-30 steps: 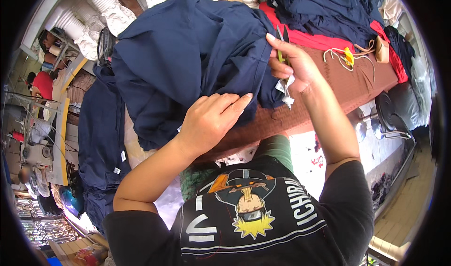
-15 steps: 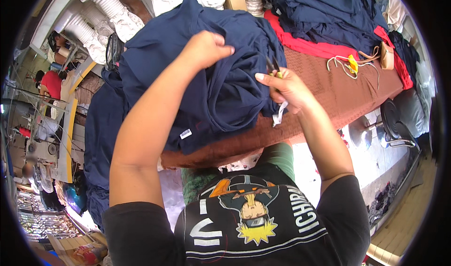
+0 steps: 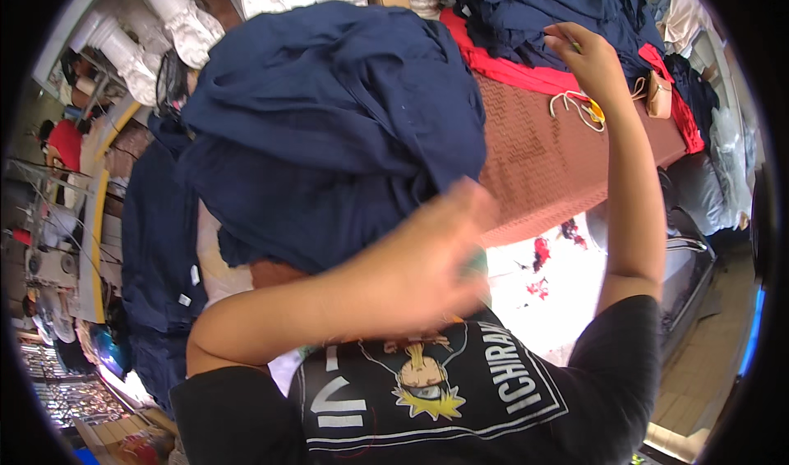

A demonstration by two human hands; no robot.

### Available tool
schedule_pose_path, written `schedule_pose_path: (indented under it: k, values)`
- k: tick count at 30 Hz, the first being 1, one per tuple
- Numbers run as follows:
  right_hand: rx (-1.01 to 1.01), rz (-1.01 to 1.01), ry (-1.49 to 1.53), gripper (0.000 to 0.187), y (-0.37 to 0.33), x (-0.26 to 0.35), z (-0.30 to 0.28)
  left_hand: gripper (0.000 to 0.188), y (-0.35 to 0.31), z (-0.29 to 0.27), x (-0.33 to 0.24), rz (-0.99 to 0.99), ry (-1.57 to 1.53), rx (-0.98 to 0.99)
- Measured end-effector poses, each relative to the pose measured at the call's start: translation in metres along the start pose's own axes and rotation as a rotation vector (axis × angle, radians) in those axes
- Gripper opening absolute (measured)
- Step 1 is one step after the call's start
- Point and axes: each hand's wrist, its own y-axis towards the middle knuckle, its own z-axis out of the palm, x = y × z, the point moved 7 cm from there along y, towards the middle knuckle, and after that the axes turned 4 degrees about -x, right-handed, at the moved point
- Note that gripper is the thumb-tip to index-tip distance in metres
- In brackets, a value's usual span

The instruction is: The person trims loose threads from dark blue shirts using shears, turning the garments over to locate threads and then placing them in a stack.

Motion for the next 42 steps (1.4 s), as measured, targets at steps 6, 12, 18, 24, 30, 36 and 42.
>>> schedule_pose_path:
  k: [6,12,18,24,30,36,42]
  values:
    - [0.091,-0.07,0.055,0.021,-0.03,-0.034,0.039,0.008,-0.011,0.075,-0.167,0.86,-0.656,0.212]
    - [0.38,0.163,-0.073,0.022,-0.044,-0.059,0.078,0.012,-0.013,0.089,-0.192,0.84,-0.89,0.311]
    - [0.368,0.032,0.227,0.021,-0.072,0.006,0.076,0.025,-0.011,0.03,-0.123,0.418,-1.034,0.528]
    - [0.368,-0.049,0.359,0.021,-0.093,0.051,0.064,0.033,-0.034,0.018,-0.086,0.298,-0.643,0.594]
    - [0.357,-0.099,0.319,0.025,-0.109,0.087,0.061,0.046,-0.03,-0.001,-0.076,0.276,-0.416,0.661]
    - [0.372,-0.048,0.034,0.043,-0.167,0.095,0.116,0.064,0.101,-0.122,0.016,0.334,0.796,-0.52]
    - [0.363,0.257,0.328,0.013,-0.1,0.076,0.011,0.029,0.107,-0.235,0.114,-0.154,0.129,-0.708]
